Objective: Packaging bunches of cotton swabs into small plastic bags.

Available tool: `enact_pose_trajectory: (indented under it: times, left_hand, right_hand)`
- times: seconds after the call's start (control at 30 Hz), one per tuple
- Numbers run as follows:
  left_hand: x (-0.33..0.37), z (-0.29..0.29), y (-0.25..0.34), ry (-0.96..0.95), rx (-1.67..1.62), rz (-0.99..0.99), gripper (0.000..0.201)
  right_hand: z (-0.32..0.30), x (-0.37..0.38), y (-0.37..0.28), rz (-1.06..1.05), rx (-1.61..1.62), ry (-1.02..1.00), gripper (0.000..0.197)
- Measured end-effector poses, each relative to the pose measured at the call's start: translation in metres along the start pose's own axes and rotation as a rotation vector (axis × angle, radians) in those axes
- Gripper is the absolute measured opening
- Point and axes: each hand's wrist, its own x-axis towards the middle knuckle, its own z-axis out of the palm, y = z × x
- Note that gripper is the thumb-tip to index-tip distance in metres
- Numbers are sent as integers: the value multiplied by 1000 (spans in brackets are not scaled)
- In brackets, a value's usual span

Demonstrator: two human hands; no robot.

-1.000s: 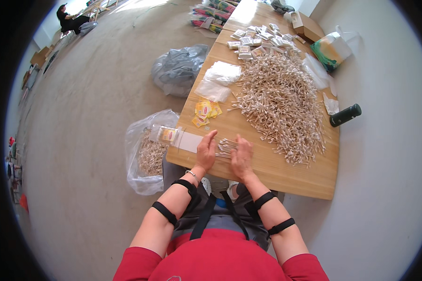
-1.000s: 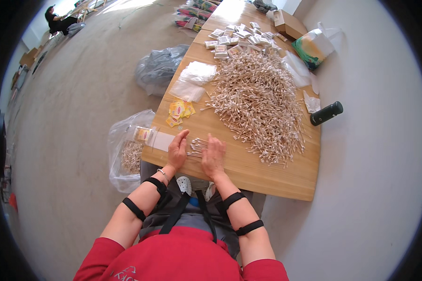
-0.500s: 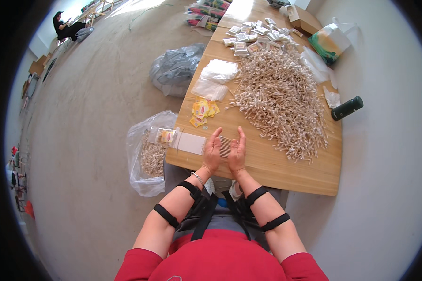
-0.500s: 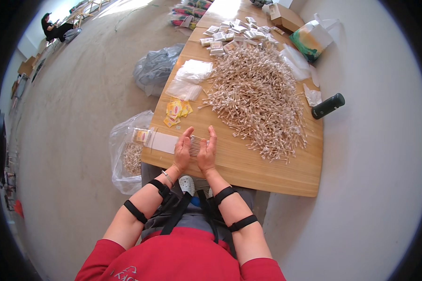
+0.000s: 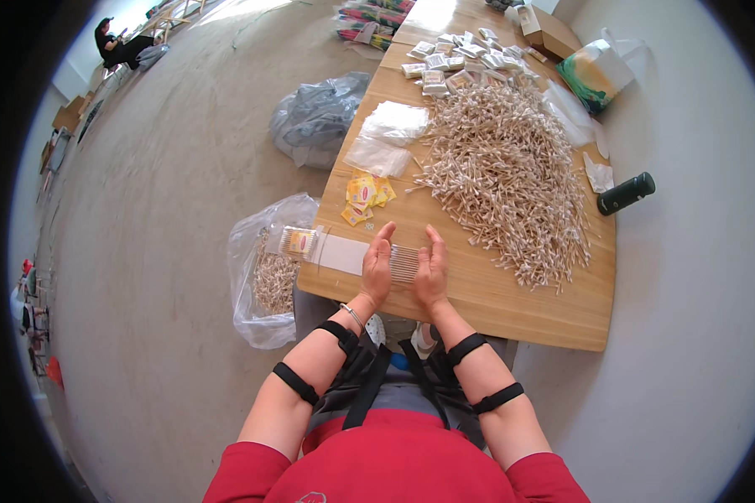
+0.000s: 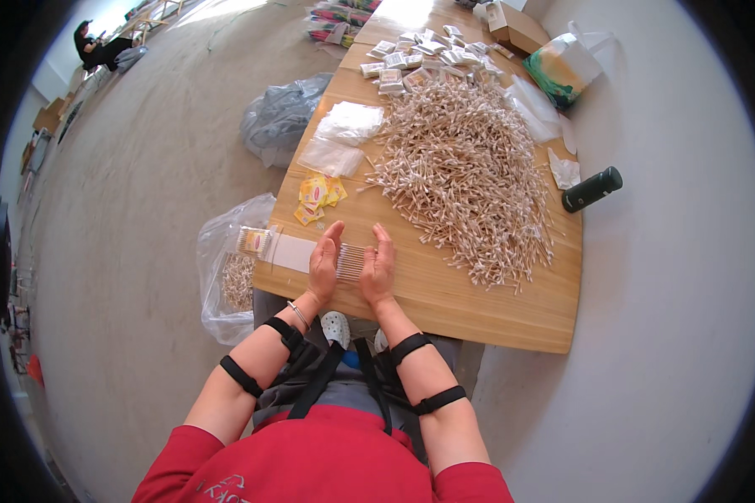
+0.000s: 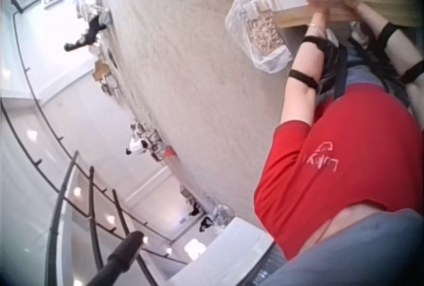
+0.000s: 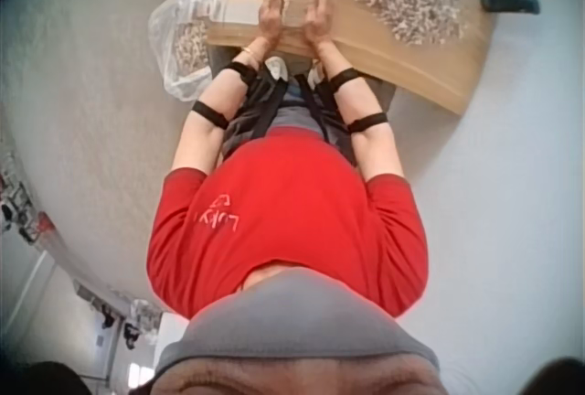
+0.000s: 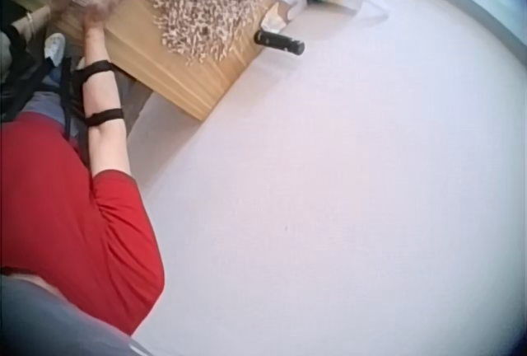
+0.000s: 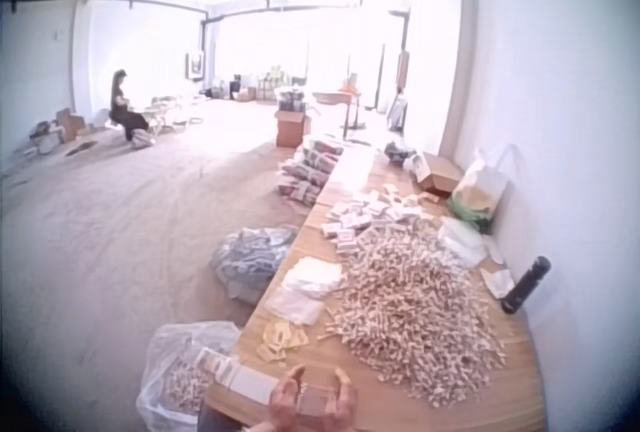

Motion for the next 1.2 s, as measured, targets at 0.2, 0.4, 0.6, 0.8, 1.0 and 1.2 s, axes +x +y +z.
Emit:
enact_pose_trajectory:
  times: [0.2,0.4,0.6,0.8,1.0,1.2]
  left_hand:
    - [1,-2,3,-83,79,-14,52]
    - [-3,-11,1,-6,-195,-56,56]
    - [-5,-11,4,-47,-171,-70,56]
    - [-2,-11,7,-50,-148,-74,57]
    - [1,-7,7,-50,-148,-84,58]
    - [2,-7,2,-81,-170,-82,56]
  right_hand:
    - [2,-3,-2,29,115,-89,41]
    - [-36,-8,2,-150,-121,-123,60]
    - [-32,-12,-18,-335,-557,-396,95]
    - [-23,-11,-8,-257,-503,-313,86]
    - [-19,-8,-4,20,-37,6,61]
    - [0,-5,-2,-10,86,-44,53]
